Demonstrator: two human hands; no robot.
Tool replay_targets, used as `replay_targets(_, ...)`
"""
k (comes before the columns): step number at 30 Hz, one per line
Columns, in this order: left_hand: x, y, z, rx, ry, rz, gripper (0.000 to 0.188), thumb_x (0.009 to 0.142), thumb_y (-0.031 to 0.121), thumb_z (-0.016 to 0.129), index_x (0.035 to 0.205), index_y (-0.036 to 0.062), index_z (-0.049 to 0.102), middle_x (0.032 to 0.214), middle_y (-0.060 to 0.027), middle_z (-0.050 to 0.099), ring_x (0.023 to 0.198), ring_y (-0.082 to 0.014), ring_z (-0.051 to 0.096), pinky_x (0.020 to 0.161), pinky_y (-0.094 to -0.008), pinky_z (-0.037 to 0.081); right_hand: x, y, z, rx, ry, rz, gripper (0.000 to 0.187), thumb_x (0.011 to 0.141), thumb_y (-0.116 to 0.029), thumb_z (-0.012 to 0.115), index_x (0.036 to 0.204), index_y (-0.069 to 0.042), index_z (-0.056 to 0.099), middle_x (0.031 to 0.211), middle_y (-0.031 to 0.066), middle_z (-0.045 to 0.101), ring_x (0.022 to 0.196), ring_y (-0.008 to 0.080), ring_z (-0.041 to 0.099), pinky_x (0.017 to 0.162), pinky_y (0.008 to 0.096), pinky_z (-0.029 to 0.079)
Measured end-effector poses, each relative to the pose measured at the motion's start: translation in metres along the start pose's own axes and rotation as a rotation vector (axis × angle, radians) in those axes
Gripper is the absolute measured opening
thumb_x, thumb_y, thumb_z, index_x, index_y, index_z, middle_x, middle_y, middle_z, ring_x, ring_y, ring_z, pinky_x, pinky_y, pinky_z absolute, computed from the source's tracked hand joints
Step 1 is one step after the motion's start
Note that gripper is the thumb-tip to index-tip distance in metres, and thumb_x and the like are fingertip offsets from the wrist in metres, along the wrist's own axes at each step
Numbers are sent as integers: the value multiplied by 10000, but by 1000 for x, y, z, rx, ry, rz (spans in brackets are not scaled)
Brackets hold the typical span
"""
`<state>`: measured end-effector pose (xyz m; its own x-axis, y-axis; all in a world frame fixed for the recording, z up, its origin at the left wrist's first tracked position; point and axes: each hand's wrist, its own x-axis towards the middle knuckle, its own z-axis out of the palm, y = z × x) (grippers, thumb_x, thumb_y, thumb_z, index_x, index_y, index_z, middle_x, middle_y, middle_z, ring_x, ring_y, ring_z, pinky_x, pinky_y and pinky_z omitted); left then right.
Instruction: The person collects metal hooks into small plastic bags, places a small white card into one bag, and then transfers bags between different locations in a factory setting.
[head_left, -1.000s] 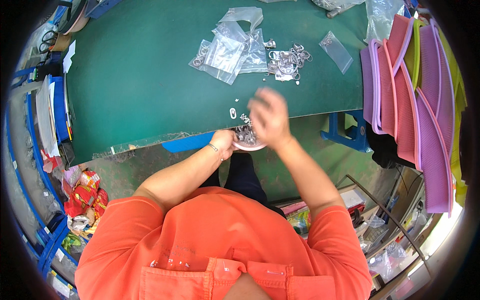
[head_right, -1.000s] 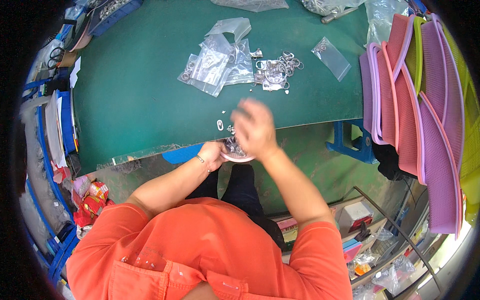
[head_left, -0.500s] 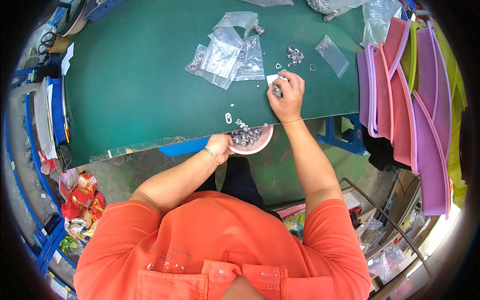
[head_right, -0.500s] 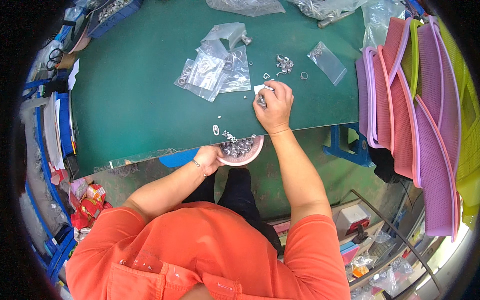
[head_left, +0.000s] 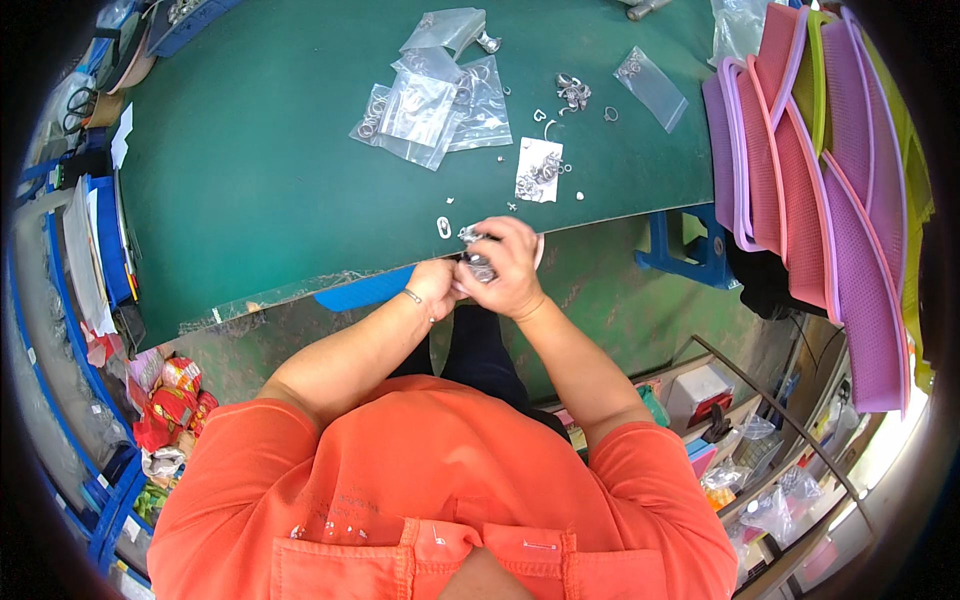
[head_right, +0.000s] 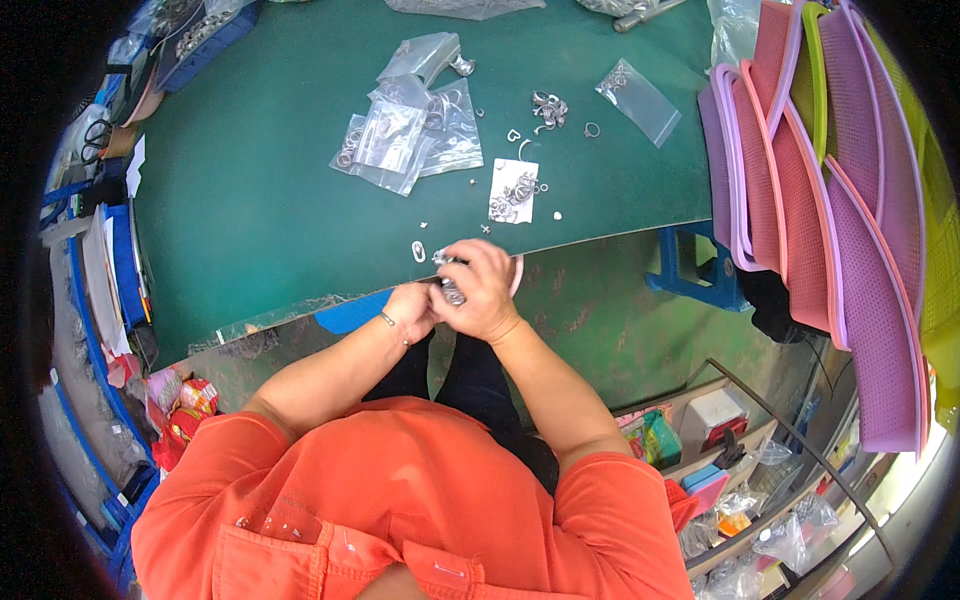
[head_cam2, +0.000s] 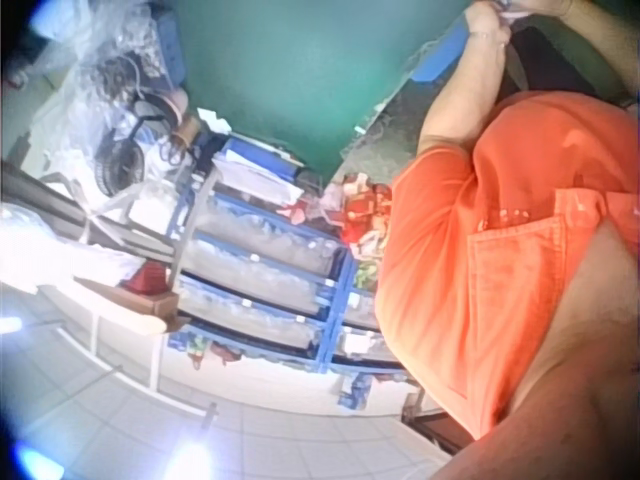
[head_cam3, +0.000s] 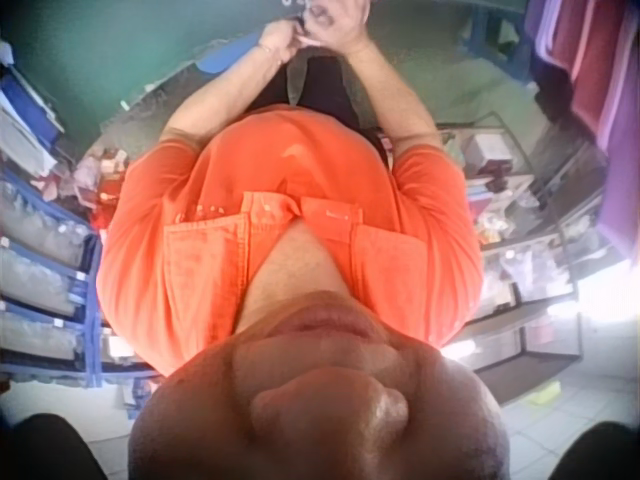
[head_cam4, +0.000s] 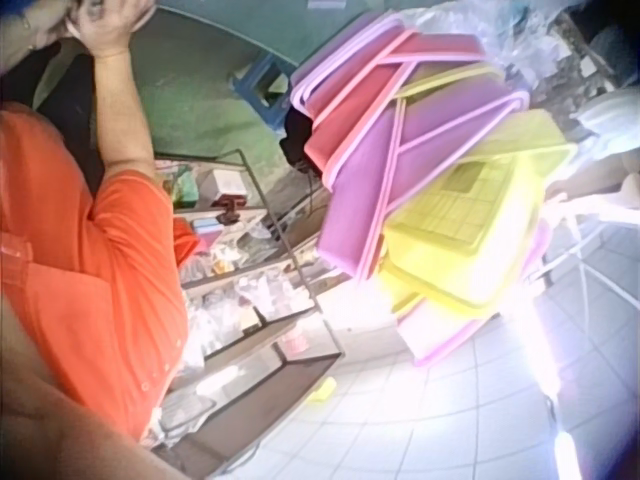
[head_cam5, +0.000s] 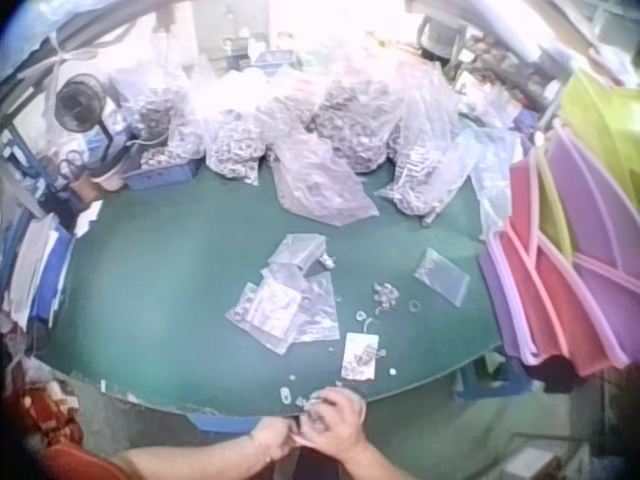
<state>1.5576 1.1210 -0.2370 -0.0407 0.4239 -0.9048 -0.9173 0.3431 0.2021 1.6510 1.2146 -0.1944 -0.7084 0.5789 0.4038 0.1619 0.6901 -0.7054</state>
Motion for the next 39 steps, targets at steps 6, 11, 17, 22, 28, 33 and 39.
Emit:
replay_targets(6, 1, 0, -1, 79, 52, -22, 344, 673, -131, 369, 975, -25, 493, 959, -148, 529, 895, -303, 569, 720, -442, 510, 15, 14, -14, -55, 70, -35, 119, 669, -93, 639, 783, -96, 603, 943, 85, 555, 923, 277, 516, 832, 376, 372)
replay_targets(11, 8, -7, -4, 46, 91, 31, 464, 650, -158, 360, 1088, -25, 438, 992, -159, 516, 872, -333, 580, 735, -459, 510, 53, 44, -24, -510, 56, 92, 281, 724, -197, 657, 970, -76, 596, 1084, 142, 485, 1008, 323, 451, 860, 440, 342)
replay_targets(17, 14, -9, -11, 76, 67, 19, 495, 653, -157, 356, 1125, -21, 416, 1021, -171, 512, 885, -338, 582, 738, -459, 513, 35, 63, -13, -368, 90, 148, 152, 714, -70, 615, 861, -71, 578, 871, 85, 508, 869, 285, 473, 754, 395, 384)
replay_targets(22, 6, -9, -2, -74, 78, 28, 245, 659, -118, 389, 861, -15, 481, 812, -128, 517, 657, -280, 582, 493, -367, 475, 17, 52, -14, -187, 46, -12, 209, 654, -23, 607, 856, -69, 580, 859, 89, 510, 815, 286, 493, 719, 376, 404)
replay_targets(28, 6, -6, -6, 28, -3, 17, 405, 663, -110, 368, 1049, -23, 457, 935, -148, 518, 831, -306, 582, 730, -462, 512, -3, 10, -10, 125, -124, -89, 211, 638, 16, 584, 841, -41, 591, 866, 100, 525, 810, 282, 514, 741, 376, 422)
replay_targets(33, 9, -8, -6, -6, 28, 20, 422, 669, -116, 362, 1071, -29, 456, 981, -171, 530, 869, -326, 586, 716, -453, 511, 22, 28, -24, -199, 156, 133, 234, 709, -60, 612, 938, -25, 580, 924, 121, 526, 869, 307, 491, 809, 393, 374)
replay_targets(39, -1, -1, 1, 46, 51, 17, 434, 671, -124, 354, 1084, -34, 450, 999, -180, 534, 871, -339, 588, 737, -453, 507, 49, 29, -43, -474, -293, 530, 358, 695, -207, 697, 983, -48, 555, 924, 126, 557, 917, 308, 514, 818, 434, 356)
